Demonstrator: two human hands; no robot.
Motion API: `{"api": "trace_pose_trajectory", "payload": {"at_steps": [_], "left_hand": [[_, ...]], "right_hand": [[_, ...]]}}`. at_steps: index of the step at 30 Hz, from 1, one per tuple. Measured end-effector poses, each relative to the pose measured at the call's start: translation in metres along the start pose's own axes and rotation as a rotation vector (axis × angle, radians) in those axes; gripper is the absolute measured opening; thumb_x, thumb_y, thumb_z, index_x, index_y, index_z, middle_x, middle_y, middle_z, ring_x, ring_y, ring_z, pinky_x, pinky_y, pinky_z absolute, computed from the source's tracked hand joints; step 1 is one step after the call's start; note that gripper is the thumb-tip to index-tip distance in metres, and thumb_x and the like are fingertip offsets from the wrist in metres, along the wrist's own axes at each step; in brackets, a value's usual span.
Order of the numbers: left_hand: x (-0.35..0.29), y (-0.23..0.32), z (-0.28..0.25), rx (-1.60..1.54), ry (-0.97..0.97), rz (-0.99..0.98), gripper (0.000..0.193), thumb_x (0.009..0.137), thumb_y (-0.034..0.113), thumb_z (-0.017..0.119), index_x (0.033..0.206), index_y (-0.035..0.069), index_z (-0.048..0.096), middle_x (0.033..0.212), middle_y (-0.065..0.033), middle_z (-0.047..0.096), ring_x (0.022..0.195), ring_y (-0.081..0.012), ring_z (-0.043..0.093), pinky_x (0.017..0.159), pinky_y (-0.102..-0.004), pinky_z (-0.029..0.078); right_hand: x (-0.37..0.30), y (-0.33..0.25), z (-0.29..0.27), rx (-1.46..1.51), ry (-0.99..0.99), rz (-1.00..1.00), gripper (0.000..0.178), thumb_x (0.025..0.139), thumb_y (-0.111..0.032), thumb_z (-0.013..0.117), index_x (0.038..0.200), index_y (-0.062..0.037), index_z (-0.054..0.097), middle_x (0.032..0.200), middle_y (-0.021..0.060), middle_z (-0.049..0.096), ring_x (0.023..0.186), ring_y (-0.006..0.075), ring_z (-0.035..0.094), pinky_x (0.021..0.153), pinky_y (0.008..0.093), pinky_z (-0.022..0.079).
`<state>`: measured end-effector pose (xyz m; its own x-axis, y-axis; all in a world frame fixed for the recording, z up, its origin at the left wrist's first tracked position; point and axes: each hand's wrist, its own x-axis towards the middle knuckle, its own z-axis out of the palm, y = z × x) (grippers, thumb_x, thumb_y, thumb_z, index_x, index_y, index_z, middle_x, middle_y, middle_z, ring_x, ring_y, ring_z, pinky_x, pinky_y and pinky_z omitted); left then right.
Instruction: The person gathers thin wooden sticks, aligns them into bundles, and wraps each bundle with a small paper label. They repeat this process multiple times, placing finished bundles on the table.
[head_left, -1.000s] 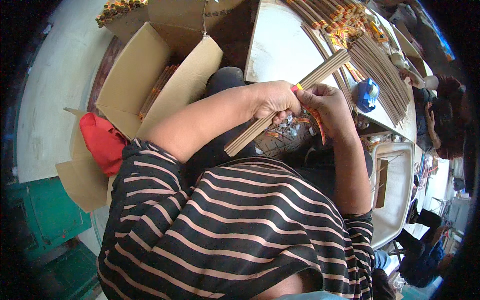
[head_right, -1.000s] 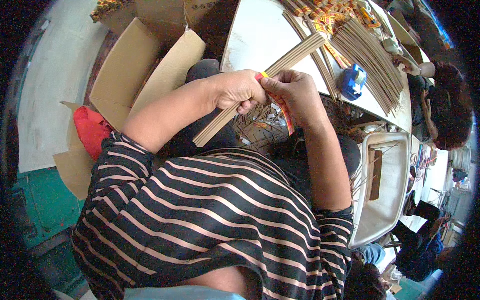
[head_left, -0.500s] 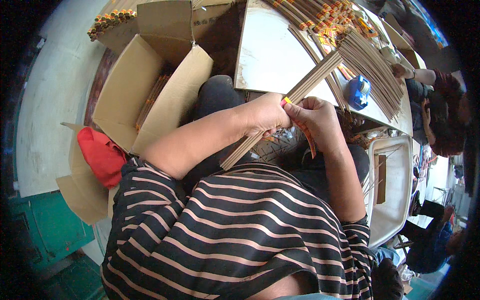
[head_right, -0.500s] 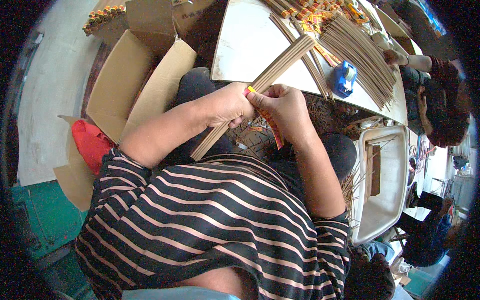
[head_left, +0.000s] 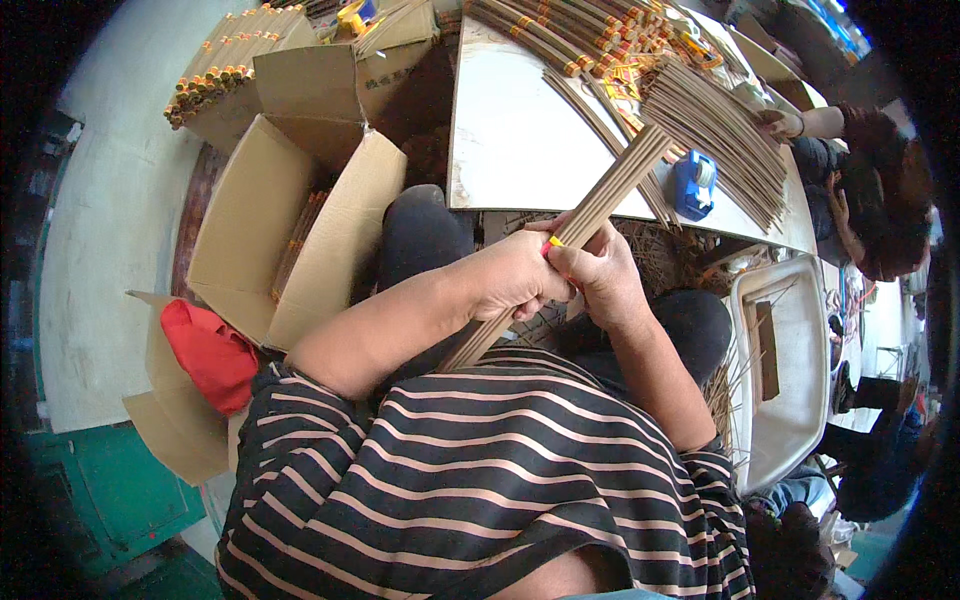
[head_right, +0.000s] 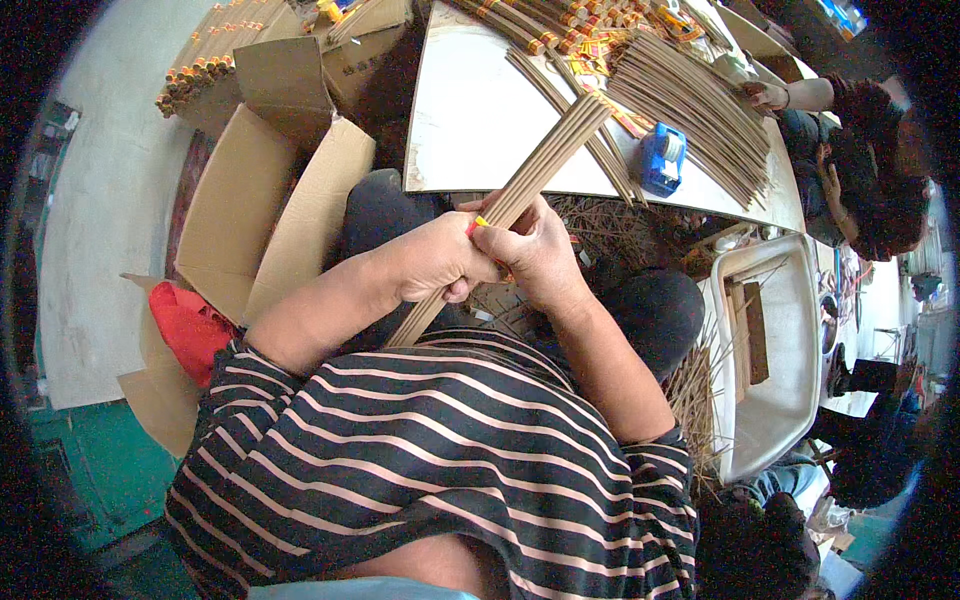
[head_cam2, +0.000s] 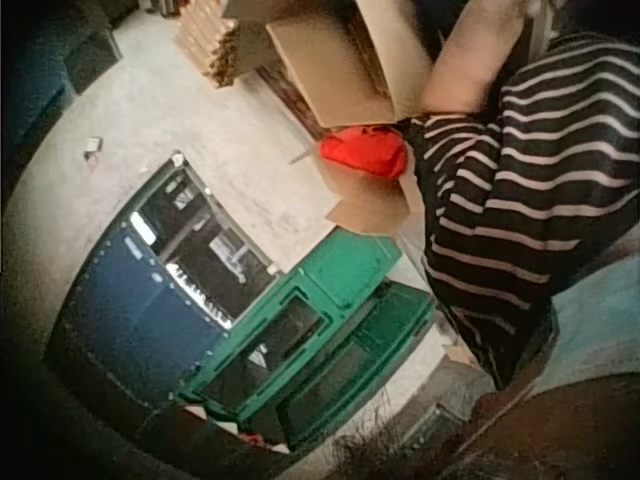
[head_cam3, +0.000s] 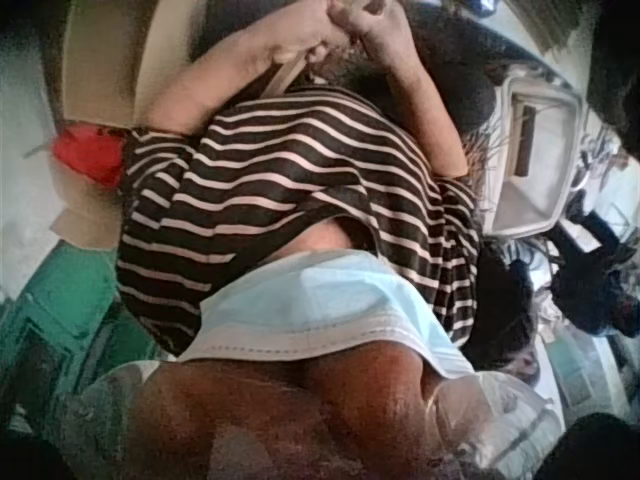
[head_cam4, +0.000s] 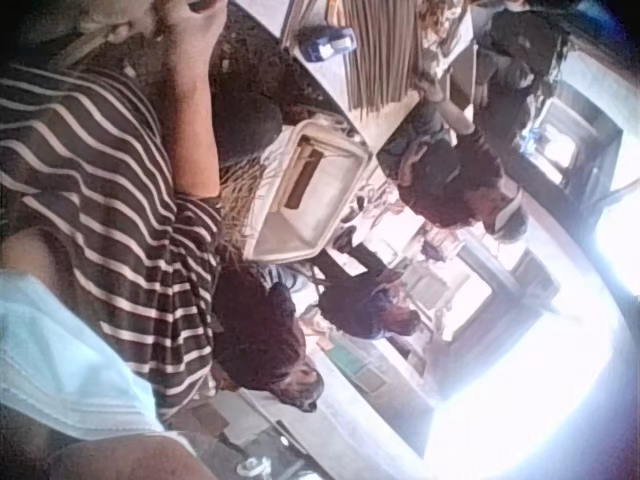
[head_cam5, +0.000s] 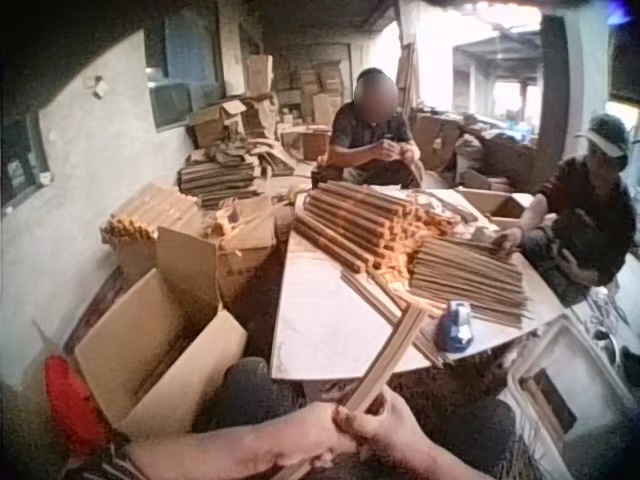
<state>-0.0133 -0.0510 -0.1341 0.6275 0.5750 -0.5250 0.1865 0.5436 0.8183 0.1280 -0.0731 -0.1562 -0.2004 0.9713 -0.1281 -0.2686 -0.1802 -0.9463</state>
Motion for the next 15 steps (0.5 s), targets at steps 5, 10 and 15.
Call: {"api": "trace_pose_trajectory", "payload": {"at_steps": [5, 10, 15], "left_hand": [[-0.005, -0.001, 0.002, -0.116, -0.049, 0.028, 0.026, 0.069, -0.003, 0.063, 0.094, -0.001, 0.054, 0.066, -0.003, 0.05, 0.042, -0.0075, 0.046, 0.036, -0.0198, 0.038], [-0.006, -0.005, 0.003, -0.18, -0.066, 0.027, 0.022, 0.071, -0.003, 0.061, 0.092, 0.002, 0.054, 0.069, -0.0014, 0.053, 0.046, -0.0058, 0.046, 0.037, -0.019, 0.035], [-0.011, -0.003, 0.008, -0.138, -0.024, 0.038, 0.022, 0.073, -0.001, 0.062, 0.093, 0.001, 0.055, 0.072, -0.003, 0.054, 0.049, -0.0078, 0.049, 0.04, -0.0199, 0.04]], "right_hand": [[-0.003, -0.002, -0.002, 0.046, -0.003, 0.02, 0.033, 0.069, -0.01, 0.063, 0.097, 0.0042, 0.052, 0.093, 0.0138, 0.062, 0.08, 0.0162, 0.059, 0.075, 0.0291, 0.049], [-0.006, -0.009, 0.0, 0.066, 0.007, 0.014, 0.029, 0.07, -0.009, 0.064, 0.093, 0.0038, 0.052, 0.091, 0.0139, 0.062, 0.077, 0.0156, 0.059, 0.072, 0.0282, 0.049], [-0.01, -0.012, 0.001, 0.041, -0.007, 0.018, 0.03, 0.071, -0.007, 0.063, 0.096, 0.0046, 0.051, 0.092, 0.0146, 0.062, 0.078, 0.0165, 0.06, 0.071, 0.0291, 0.05]]}}
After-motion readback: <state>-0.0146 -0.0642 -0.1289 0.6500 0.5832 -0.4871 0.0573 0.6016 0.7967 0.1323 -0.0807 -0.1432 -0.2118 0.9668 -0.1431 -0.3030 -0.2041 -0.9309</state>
